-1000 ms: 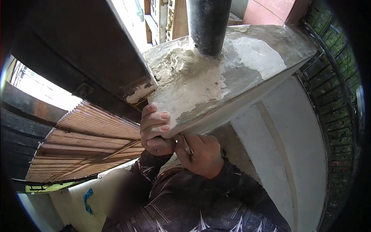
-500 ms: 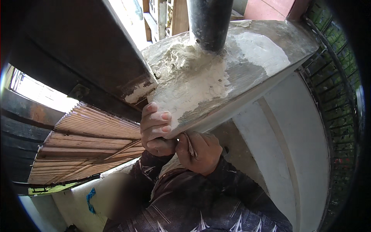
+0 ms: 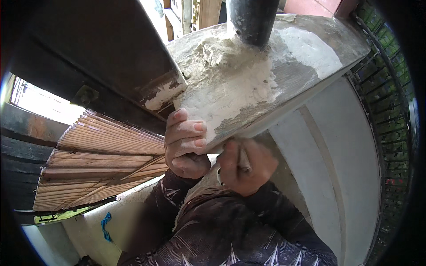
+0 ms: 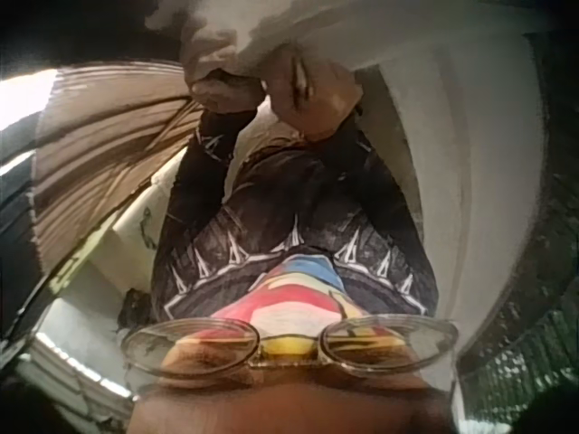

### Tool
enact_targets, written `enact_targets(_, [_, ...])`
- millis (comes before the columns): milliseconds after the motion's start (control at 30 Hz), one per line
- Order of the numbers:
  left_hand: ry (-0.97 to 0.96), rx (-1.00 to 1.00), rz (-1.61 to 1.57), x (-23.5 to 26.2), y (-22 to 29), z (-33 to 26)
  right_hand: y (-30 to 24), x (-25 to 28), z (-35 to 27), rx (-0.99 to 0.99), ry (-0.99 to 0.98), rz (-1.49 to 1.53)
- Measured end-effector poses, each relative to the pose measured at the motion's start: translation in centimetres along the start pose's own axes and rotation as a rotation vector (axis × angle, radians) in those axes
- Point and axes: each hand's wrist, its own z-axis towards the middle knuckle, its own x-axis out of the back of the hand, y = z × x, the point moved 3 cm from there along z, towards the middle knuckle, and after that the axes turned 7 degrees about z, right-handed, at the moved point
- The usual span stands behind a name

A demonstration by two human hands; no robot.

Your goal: Sand the corner of a plastered wall using sandpaper.

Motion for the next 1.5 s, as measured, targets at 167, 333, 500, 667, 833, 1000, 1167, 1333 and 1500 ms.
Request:
enact_targets(167, [-0.059,-0.021,-0.105,0.1,-0.5,0.2,-0.3,-0.3,-0.1,0.022,-0.045,-0.004])
enact_targets(333, [-0.050,0.019,-0.086,0.2,-0.2,0.6,-0.5,-0.4,0.1,-0.052,0.019,0.019])
enact_targets(500, [-0.122,0.094,-0.150,0.4,1.0,1.5,-0.6,-1.1,-0.5,-0.069,0.053,0.075])
enact_targets(667, [-0.201,0.117,-0.153,1.5,1.6,2.2,-0.4,-1.5,-0.9,-0.031,0.109,0.189])
enact_targets(833, [-0.232,0.237,-0.020,3.3,6.5,0.8,0.2,1.8,-2.8,-0.489,0.241,0.630])
enact_targets(1000, [-0.445,0.666,-0.092,6.8,12.8,-5.0,-5.2,6.1,-9.2,-0.603,0.054,1.311])
enact_targets(1167, [-0.529,0.894,-0.528,7.0,21.7,-6.1,-10.1,10.8,-15.6,-0.579,0.014,1.171])
enact_targets(1333, [-0.602,0.690,-0.448,8.0,27.2,-6.7,-15.4,14.5,-20.2,-0.549,-0.003,0.846])
enact_targets(1500, [-0.651,0.856,-0.478,9.8,30.9,-7.9,-17.4,16.7,-23.5,-0.478,0.077,0.643])
